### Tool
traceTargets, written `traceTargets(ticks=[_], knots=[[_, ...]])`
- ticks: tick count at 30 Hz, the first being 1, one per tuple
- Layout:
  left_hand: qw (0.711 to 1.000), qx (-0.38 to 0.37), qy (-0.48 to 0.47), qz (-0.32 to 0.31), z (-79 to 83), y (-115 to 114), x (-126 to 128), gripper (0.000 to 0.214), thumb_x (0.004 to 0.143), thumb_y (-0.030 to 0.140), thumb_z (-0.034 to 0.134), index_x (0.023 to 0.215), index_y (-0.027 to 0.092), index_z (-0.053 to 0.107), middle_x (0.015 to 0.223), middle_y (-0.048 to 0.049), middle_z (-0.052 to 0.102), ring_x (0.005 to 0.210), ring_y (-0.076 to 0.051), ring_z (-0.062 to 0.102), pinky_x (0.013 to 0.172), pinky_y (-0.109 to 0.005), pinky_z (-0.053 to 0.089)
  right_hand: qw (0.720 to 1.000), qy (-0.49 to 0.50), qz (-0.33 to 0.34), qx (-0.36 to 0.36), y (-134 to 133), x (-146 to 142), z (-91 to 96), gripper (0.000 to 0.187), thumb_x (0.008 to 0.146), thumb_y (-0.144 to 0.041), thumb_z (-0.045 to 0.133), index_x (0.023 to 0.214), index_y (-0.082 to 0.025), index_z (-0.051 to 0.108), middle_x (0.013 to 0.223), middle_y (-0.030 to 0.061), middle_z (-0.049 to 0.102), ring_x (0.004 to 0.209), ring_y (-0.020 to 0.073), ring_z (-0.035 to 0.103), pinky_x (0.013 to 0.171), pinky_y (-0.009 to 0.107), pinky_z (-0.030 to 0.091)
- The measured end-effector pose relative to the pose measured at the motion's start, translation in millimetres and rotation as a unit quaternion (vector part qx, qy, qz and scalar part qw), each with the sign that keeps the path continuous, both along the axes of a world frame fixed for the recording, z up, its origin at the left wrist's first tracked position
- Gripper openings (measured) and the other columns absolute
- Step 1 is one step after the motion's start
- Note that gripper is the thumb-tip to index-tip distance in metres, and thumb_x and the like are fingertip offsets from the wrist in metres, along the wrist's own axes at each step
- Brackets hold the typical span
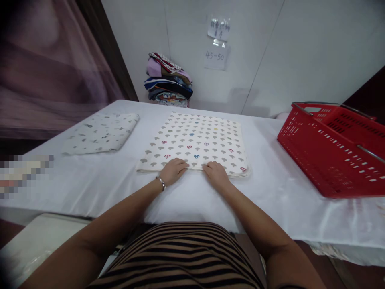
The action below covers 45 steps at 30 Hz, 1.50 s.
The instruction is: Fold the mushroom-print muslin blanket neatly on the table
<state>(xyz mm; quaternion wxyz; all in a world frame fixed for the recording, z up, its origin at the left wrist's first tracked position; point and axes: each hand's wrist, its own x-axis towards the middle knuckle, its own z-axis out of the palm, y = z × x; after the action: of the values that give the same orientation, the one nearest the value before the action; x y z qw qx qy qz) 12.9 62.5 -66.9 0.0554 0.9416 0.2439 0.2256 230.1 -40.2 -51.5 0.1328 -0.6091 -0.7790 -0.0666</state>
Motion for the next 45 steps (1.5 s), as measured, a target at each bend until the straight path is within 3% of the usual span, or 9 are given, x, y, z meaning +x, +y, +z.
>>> traceTargets(ticks=[10, 14, 18, 22, 26, 32, 39, 45], knots=[[0.999, 0.045, 0.005, 0.014, 4.6, -11, 6, 0.022, 0.086, 0.009, 0.042, 0.081, 0.018, 0.062, 0.104, -0.0069, 0.062, 0.095, -0.020, 0.053, 0.079, -0.035, 0.043, 1.000, -0.002, -0.003, 0.031, 0, 0, -12.5, 0.026, 0.094, -0.019, 0.039, 0.106, -0.016, 0.061, 0.091, 0.0087, 0.061, 0.083, 0.0194, 0.051, 0.073, 0.031, 0.036], [0.998, 0.057, 0.038, -0.013, 9.8, -19, 9, 0.023, 0.088, 0.012, 0.042, 0.087, 0.019, 0.064, 0.115, -0.0059, 0.059, 0.107, -0.022, 0.049, 0.087, -0.039, 0.038, 1.000, 0.005, -0.014, 0.014, 2, -2, -10.0, 0.024, 0.095, -0.020, 0.037, 0.101, -0.017, 0.061, 0.089, 0.0081, 0.061, 0.083, 0.0200, 0.051, 0.073, 0.031, 0.037], [0.996, 0.063, 0.063, 0.000, 12.3, -20, 15, 0.023, 0.091, 0.018, 0.041, 0.086, 0.020, 0.064, 0.116, -0.0047, 0.058, 0.108, -0.022, 0.047, 0.087, -0.039, 0.036, 1.000, 0.015, -0.020, 0.008, 3, -2, -10.0, 0.022, 0.094, -0.021, 0.038, 0.098, -0.018, 0.060, 0.087, 0.0073, 0.061, 0.082, 0.0200, 0.051, 0.072, 0.031, 0.036], [0.992, 0.081, 0.098, -0.018, 12.6, -16, 23, 0.028, 0.091, 0.013, 0.037, 0.079, 0.018, 0.062, 0.116, -0.0064, 0.058, 0.108, -0.023, 0.047, 0.083, -0.038, 0.036, 1.000, 0.015, -0.017, 0.020, 3, -1, -10.5, 0.021, 0.094, -0.020, 0.039, 0.097, -0.017, 0.059, 0.085, 0.0065, 0.061, 0.080, 0.0200, 0.051, 0.072, 0.031, 0.036], [0.989, 0.086, 0.114, -0.032, 13.8, -15, 29, 0.030, 0.091, 0.009, 0.033, 0.085, 0.015, 0.061, 0.111, -0.0088, 0.059, 0.107, -0.022, 0.049, 0.083, -0.038, 0.038, 0.999, 0.013, -0.016, 0.025, 3, -1, -10.3, 0.019, 0.094, -0.020, 0.039, 0.095, -0.017, 0.058, 0.085, 0.0063, 0.060, 0.079, 0.0199, 0.050, 0.071, 0.031, 0.036], [0.994, 0.054, 0.079, -0.048, 20.1, -24, 24, 0.025, 0.084, 0.005, 0.039, 0.080, 0.016, 0.061, 0.114, -0.0085, 0.059, 0.118, -0.023, 0.045, 0.092, -0.039, 0.039, 0.999, 0.024, 0.006, 0.023, -3, -3, -9.6, 0.019, 0.091, -0.014, 0.039, 0.091, -0.017, 0.057, 0.088, 0.0076, 0.061, 0.084, 0.0198, 0.050, 0.073, 0.030, 0.037], [1.000, -0.003, 0.003, 0.002, 16.3, -30, 17, 0.017, 0.085, 0.013, 0.044, 0.079, 0.017, 0.060, 0.115, -0.0097, 0.056, 0.114, -0.023, 0.046, 0.092, -0.041, 0.042, 0.996, 0.053, 0.065, 0.023, -13, -5, -8.0, 0.016, 0.088, -0.016, 0.044, 0.100, -0.016, 0.055, 0.100, 0.0093, 0.061, 0.092, 0.0210, 0.049, 0.077, 0.032, 0.038], [1.000, -0.026, -0.014, 0.009, 13.3, -29, 17, 0.020, 0.086, 0.010, 0.039, 0.083, 0.017, 0.057, 0.116, -0.0092, 0.054, 0.113, -0.022, 0.046, 0.091, -0.041, 0.042, 0.998, 0.047, 0.045, 0.028, -9, -3, -11.5, 0.018, 0.090, -0.018, 0.044, 0.103, -0.016, 0.056, 0.103, 0.0097, 0.060, 0.093, 0.0215, 0.049, 0.077, 0.033, 0.038]])
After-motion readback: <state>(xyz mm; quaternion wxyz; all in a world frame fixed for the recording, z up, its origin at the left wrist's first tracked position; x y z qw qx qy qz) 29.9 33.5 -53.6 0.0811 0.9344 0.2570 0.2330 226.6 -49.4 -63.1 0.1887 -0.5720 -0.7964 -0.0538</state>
